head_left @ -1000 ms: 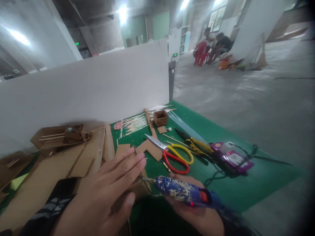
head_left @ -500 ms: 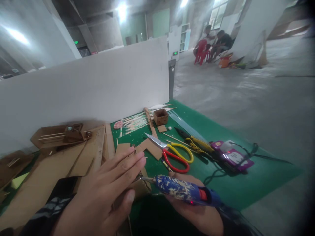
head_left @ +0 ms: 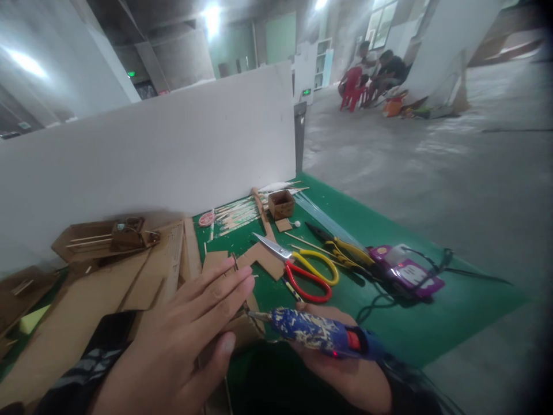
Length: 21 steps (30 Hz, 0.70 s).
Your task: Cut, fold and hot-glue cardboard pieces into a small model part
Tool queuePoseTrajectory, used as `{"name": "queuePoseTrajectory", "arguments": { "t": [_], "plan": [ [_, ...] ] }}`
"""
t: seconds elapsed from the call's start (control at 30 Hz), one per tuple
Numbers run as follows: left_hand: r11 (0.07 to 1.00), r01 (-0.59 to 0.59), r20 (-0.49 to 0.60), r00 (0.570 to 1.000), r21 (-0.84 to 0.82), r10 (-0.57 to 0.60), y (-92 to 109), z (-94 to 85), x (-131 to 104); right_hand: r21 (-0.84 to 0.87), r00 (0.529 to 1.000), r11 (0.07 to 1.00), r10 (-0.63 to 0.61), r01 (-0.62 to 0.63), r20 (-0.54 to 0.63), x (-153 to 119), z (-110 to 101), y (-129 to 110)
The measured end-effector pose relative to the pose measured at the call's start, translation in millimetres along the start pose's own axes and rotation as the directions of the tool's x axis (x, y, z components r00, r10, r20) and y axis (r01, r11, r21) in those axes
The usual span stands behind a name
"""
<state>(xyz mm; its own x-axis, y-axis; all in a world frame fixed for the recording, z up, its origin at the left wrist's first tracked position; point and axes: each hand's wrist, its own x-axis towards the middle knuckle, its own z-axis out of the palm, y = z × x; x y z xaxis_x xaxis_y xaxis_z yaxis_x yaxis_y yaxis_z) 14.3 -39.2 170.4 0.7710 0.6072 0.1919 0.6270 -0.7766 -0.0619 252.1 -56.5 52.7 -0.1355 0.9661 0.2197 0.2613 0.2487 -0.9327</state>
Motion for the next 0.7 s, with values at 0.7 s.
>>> {"name": "queuePoseTrajectory", "arguments": {
  "t": [0.7],
  "plan": [
    [1.0,-0.006,-0.001,1.0,-0.014,0.006,-0.6,0.2,0.4,-0.093,0.99,0.987,-0.123,0.129,0.063,-3.7,-4.4,5.4]
  ]
}}
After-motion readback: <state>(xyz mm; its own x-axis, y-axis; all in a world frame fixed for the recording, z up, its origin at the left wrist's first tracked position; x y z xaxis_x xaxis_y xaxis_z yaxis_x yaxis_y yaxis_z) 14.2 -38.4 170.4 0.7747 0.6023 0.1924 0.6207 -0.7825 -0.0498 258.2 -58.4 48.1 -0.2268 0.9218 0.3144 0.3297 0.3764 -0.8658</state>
